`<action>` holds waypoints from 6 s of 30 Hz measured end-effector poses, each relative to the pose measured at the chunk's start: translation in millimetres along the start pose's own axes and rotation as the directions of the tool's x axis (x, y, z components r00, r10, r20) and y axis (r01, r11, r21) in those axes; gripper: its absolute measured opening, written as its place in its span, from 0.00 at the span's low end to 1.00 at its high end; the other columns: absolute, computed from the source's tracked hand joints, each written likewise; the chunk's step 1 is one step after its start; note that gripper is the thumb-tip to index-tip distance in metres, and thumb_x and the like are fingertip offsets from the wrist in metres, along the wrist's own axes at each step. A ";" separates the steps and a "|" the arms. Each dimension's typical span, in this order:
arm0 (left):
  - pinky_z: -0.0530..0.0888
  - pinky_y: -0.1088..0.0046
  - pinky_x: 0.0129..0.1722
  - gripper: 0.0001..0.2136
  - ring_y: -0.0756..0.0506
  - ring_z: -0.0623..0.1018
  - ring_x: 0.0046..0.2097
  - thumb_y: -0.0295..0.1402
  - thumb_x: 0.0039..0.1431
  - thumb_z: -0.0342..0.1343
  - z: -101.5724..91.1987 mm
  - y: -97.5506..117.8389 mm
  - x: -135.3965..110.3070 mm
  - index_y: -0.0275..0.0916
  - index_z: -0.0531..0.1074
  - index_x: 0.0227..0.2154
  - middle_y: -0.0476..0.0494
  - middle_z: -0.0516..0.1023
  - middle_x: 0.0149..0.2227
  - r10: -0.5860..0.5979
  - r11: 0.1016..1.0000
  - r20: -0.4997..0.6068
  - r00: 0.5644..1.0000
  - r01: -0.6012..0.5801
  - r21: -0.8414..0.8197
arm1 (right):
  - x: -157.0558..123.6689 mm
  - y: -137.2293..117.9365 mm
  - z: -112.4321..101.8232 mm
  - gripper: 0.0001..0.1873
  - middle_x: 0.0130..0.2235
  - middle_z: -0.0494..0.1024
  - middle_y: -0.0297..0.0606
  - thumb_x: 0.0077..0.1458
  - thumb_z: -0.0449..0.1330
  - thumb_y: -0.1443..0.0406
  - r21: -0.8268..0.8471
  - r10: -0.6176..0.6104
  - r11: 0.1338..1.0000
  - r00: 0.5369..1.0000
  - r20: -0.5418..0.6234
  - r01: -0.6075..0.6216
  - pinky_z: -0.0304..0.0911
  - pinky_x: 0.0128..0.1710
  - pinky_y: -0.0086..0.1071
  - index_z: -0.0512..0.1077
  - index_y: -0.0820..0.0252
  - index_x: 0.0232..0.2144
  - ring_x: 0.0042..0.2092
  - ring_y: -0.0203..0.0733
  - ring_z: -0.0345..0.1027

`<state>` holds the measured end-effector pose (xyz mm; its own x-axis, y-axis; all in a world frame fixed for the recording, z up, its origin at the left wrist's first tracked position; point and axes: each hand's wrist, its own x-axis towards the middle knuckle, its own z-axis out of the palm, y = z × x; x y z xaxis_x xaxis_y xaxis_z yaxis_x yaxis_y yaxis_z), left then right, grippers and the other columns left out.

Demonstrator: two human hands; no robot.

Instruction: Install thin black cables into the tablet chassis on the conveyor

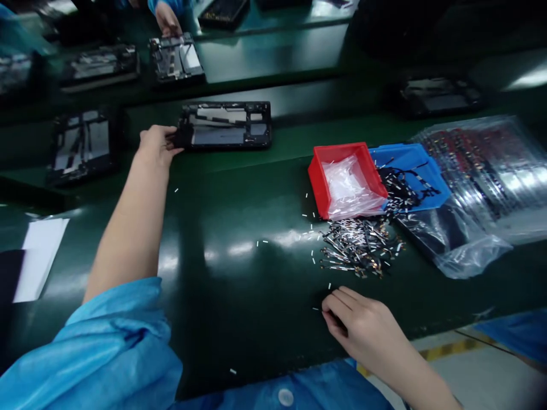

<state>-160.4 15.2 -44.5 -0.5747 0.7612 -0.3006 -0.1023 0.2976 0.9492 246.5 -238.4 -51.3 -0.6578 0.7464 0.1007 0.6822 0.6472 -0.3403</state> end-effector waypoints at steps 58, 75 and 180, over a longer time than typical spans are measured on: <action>0.68 0.80 0.22 0.10 0.51 0.76 0.24 0.23 0.57 0.53 -2.6 -81.9 -306.1 0.39 0.78 0.29 0.50 0.76 0.22 0.177 0.960 0.730 0.660 -0.278 0.018 | 54.0 -49.9 -8.3 0.05 0.31 0.81 0.42 0.52 0.61 0.75 -0.121 -0.187 0.982 0.821 -0.539 0.144 0.72 0.33 0.35 0.75 0.63 0.30 0.33 0.42 0.73; 0.74 0.74 0.29 0.17 0.50 0.77 0.25 0.26 0.58 0.47 -8.6 -85.9 -302.6 0.35 0.75 0.48 0.48 0.76 0.24 0.124 0.959 0.815 0.566 -0.280 0.049 | 57.4 -34.4 -6.6 0.07 0.31 0.82 0.35 0.55 0.61 0.72 0.266 0.032 0.957 0.868 -0.496 0.117 0.70 0.34 0.34 0.76 0.56 0.32 0.32 0.37 0.74; 0.69 0.60 0.46 0.21 0.31 0.69 0.59 0.37 0.67 0.44 -87.7 -133.6 -312.5 0.33 0.65 0.59 0.24 0.64 0.61 0.447 -0.039 0.746 0.493 -0.823 0.567 | 149.3 -55.8 20.4 0.10 0.18 0.71 0.30 0.46 0.63 0.69 0.384 0.304 0.836 0.913 0.273 -0.393 0.61 0.26 0.30 0.68 0.58 0.17 0.23 0.33 0.63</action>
<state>-38.3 -313.0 -69.2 0.2769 0.9385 0.2061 0.9371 -0.3112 0.1580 103.7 -166.2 -36.4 -0.4802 0.8356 -0.2667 0.7061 0.1878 -0.6827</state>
